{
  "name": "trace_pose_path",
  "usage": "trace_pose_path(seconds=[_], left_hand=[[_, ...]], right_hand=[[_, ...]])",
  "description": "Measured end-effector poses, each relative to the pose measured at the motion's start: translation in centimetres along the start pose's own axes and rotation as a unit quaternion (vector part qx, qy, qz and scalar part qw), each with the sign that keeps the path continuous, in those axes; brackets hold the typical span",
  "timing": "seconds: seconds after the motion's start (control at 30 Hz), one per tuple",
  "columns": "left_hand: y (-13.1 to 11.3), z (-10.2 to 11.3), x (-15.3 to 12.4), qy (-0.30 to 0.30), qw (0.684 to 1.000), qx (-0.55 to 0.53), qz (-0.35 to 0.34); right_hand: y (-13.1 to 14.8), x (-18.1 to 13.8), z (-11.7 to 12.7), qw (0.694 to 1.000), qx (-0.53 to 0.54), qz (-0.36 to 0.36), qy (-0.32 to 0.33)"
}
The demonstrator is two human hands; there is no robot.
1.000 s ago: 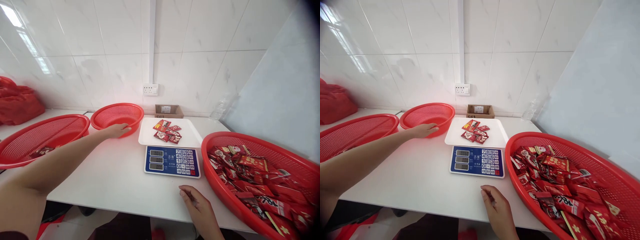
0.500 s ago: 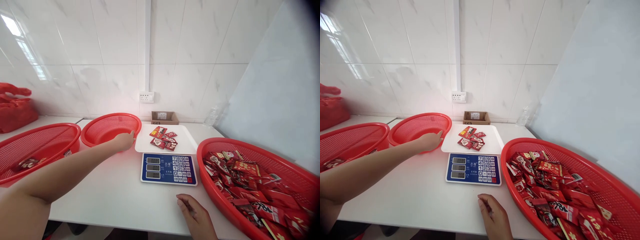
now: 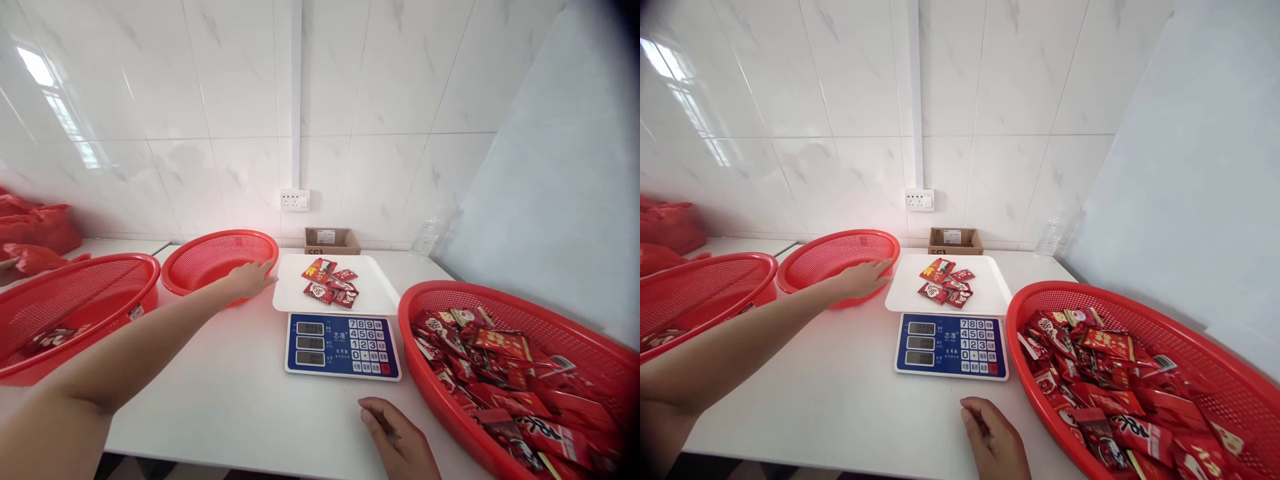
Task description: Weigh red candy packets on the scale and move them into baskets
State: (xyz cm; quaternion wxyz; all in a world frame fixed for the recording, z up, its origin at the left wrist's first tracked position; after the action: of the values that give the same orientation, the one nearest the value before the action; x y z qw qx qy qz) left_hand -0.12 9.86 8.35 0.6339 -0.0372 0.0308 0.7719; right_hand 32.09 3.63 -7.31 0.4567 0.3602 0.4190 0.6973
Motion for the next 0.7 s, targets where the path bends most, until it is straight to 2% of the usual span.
trace_pose_path(seconds=[0.07,0.17,0.23,0.3,0.47,0.57,0.7], left_hand=[[-2.8,0.2,0.4,-0.026,0.998,-0.016,-0.063],[-8.0,-0.8,1.8,-0.02,0.98,-0.06,-0.19],[-10.4,-1.7,3.2,-0.014,0.972,-0.072,-0.222],[-11.8,-2.6,4.6,-0.019,0.973,-0.064,-0.222],[-12.5,-2.7,6.2,-0.074,0.967,-0.049,-0.24],[-12.0,-2.3,6.1,-0.113,0.963,-0.045,-0.239],[-10.8,-1.5,6.1,-0.16,0.96,-0.053,-0.224]], right_hand=[[0.0,0.1,0.0,1.0,0.002,-0.002,-0.008],[0.1,0.0,0.0,1.0,0.005,0.001,-0.015],[0.2,0.0,0.0,1.0,0.002,-0.001,-0.017],[0.3,0.0,0.0,1.0,-0.002,-0.004,-0.016],[0.2,0.1,0.1,1.0,-0.014,0.005,-0.016],[0.3,0.1,0.0,1.0,-0.01,0.005,-0.014],[0.5,-0.1,-0.2,0.999,0.024,-0.001,-0.045]])
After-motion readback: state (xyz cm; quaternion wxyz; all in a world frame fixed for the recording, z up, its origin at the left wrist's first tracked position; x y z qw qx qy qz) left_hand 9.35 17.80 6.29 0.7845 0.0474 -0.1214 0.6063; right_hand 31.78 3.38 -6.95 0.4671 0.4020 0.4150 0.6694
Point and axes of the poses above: each hand's wrist, its own x-axis towards the middle knuckle, its own z-axis out of the back of the hand, y = z × x, the point moved 4 cm from there along x, towards the middle knuckle
